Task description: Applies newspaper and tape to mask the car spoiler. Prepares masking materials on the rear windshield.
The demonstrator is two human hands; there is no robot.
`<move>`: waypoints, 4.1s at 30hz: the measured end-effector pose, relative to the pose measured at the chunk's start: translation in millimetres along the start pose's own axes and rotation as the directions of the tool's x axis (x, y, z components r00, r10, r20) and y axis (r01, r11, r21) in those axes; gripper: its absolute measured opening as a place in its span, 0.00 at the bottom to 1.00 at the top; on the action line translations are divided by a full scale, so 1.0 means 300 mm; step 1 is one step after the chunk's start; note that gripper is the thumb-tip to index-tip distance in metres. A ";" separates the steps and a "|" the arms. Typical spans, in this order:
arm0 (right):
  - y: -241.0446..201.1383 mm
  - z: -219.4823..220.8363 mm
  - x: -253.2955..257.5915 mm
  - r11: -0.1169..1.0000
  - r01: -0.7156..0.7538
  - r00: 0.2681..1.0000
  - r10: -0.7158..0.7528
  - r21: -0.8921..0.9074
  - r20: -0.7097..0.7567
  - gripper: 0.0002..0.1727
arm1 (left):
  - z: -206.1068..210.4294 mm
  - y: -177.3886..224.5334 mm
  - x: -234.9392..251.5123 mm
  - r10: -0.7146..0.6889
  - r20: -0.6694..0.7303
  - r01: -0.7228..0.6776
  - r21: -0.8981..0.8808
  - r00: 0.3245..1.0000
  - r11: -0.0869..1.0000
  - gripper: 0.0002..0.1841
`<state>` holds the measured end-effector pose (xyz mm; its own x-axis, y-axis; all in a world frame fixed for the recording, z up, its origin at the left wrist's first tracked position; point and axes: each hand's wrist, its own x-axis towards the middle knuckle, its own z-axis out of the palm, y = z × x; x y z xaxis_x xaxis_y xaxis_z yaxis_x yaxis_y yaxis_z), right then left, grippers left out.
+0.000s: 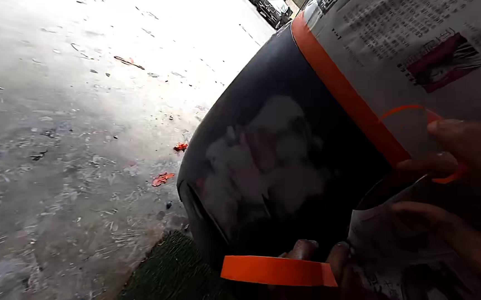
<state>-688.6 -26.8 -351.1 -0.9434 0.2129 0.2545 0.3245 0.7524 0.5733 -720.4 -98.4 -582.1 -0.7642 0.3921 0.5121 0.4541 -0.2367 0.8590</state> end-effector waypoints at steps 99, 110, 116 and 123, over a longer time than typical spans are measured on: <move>-0.008 -0.160 0.055 0.933 0.203 0.979 -0.187 -0.297 0.083 0.36 | 0.094 0.093 0.274 0.315 -0.003 -0.315 0.005 0.949 0.949 0.13; -0.025 -0.103 0.089 0.937 0.110 0.992 -0.126 -0.331 -0.028 0.38 | 0.081 0.068 0.262 0.297 -0.047 -0.300 -0.085 0.954 0.950 0.18; -0.014 -0.117 0.042 0.930 0.281 0.957 -0.255 -0.235 0.136 0.39 | 0.079 0.076 0.283 0.288 0.024 -0.283 -0.110 0.957 0.953 0.13; -0.011 -0.101 0.043 0.931 0.250 0.964 -0.214 -0.266 0.156 0.32 | 0.087 0.053 0.273 0.351 -0.007 -0.351 -0.041 0.936 0.936 0.14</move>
<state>-699.8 -45.5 -326.0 -0.9899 0.1415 0.0013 0.0851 0.5878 0.8045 -763.9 -46.9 -526.3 -0.5594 0.2782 0.7809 0.6743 -0.3952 0.6238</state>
